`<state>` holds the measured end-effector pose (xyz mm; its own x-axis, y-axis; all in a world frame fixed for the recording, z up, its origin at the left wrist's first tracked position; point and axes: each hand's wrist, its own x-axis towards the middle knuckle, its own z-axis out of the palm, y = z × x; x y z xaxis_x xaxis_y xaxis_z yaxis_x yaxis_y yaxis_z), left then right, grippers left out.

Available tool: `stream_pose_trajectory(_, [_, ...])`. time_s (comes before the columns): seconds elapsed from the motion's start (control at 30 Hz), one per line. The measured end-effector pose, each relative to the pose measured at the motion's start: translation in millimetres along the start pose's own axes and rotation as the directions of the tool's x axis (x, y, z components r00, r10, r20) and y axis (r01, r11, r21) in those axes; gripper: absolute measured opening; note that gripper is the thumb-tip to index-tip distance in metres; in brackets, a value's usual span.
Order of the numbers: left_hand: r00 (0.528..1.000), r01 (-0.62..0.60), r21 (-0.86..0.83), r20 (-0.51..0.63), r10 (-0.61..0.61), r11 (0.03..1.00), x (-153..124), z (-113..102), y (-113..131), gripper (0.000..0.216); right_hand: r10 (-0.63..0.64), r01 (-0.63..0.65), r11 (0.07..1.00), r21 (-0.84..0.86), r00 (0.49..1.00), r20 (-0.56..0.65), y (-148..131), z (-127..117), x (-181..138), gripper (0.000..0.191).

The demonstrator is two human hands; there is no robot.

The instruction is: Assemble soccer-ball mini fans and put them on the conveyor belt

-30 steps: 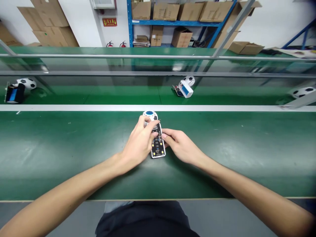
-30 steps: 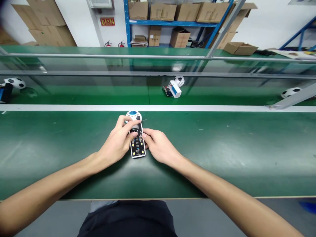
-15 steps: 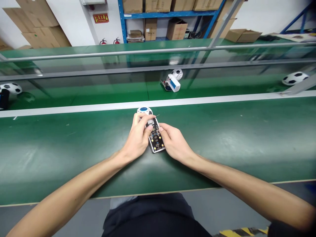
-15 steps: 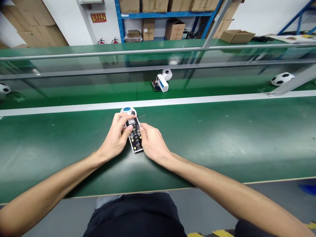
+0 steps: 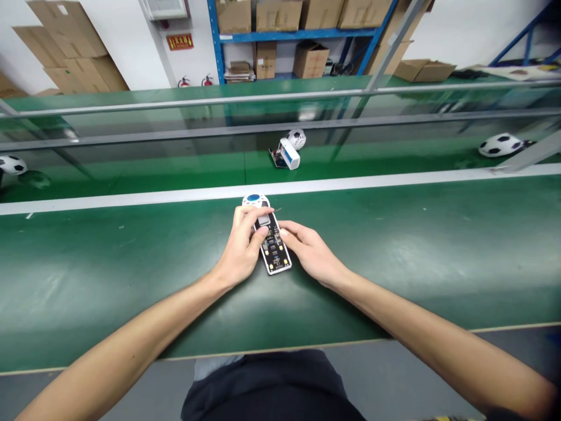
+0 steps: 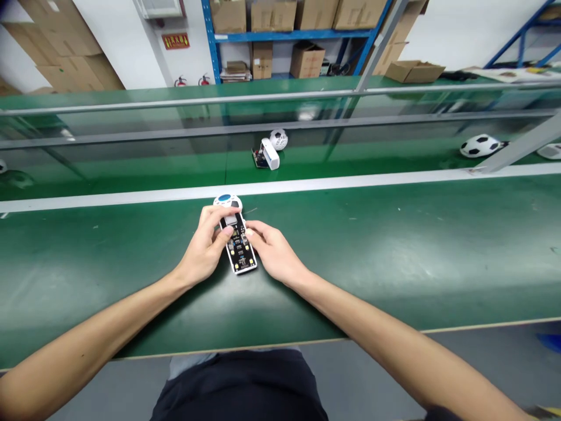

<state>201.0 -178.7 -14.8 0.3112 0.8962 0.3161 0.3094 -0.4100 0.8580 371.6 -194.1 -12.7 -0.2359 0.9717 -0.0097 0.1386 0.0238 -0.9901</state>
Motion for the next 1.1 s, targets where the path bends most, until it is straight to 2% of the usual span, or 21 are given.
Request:
stream_pose_trajectory(0.1, [1.000, 0.006, 0.112, 0.005, -0.007, 0.994, -2, 0, 1, 0.033, 0.057, -0.071, 0.993, 0.093, 0.988, 0.146, -3, -10, -2, 0.040])
stream_pose_trajectory(0.2, [0.999, -0.034, 0.411, -0.013, 0.043, 0.911, -7, -2, 9, 0.035, 0.091, -0.130, 0.983, 0.127, 0.957, 0.277, -5, -15, -7, 0.061])
stream_pose_trajectory(0.27, [0.994, -0.075, 0.643, -0.016, 0.110, 0.763, -12, -1, 16, 0.032, 0.110, -0.144, 0.983, 0.117, 0.960, 0.259, -4, -14, -9, 0.068])
stream_pose_trajectory(0.33, [0.988, -0.104, 0.796, 0.014, 0.154, 0.596, -16, 0, 25, 0.027, 0.130, -0.151, 0.983, 0.105, 0.974, 0.186, -4, -11, -11, 0.065])
stream_pose_trajectory(0.37, [0.989, -0.106, 0.837, 0.031, 0.147, 0.536, -17, 1, 29, 0.026, 0.135, -0.152, 0.983, 0.101, 0.978, 0.158, -4, -8, -11, 0.061])
stream_pose_trajectory(0.43, [0.996, -0.083, 0.870, 0.057, 0.068, 0.486, -17, 3, 37, 0.025, 0.118, -0.131, 0.986, 0.098, 0.985, 0.123, -5, -4, -11, 0.050])
stream_pose_trajectory(0.5, [0.995, -0.013, 0.853, 0.063, -0.077, 0.522, -15, 3, 42, 0.024, 0.082, -0.093, 0.992, 0.088, 0.990, 0.119, -7, -2, -11, 0.043])
stream_pose_trajectory(0.57, [0.974, 0.082, 0.785, 0.069, -0.218, 0.614, -11, 2, 45, 0.020, 0.058, -0.067, 0.996, 0.055, 0.987, 0.152, -9, -4, -12, 0.043])
stream_pose_trajectory(0.63, [0.955, 0.145, 0.690, 0.091, -0.284, 0.709, -8, -1, 44, 0.017, 0.060, -0.069, 0.997, 0.032, 0.975, 0.212, -10, -7, -12, 0.047])
stream_pose_trajectory(0.73, [0.963, 0.152, 0.556, 0.102, -0.249, 0.817, -6, -4, 38, 0.012, 0.063, -0.079, 0.996, 0.045, 0.955, 0.291, -9, -14, -12, 0.052])
stream_pose_trajectory(0.83, [0.979, 0.130, 0.442, 0.083, -0.185, 0.888, -7, -5, 31, 0.010, 0.036, -0.058, 0.996, 0.065, 0.953, 0.299, -8, -17, -12, 0.050])
stream_pose_trajectory(0.97, [0.981, 0.125, 0.331, 0.100, -0.167, 0.935, -9, -5, 28, 0.009, -0.015, 0.005, 0.999, 0.042, 0.969, 0.247, -6, -15, -16, 0.047])
stream_pose_trajectory(1.1, [0.979, 0.152, 0.302, 0.086, -0.185, 0.941, -9, -5, 30, 0.010, -0.069, 0.078, 0.996, -0.049, 0.984, 0.166, -3, -9, -19, 0.045])
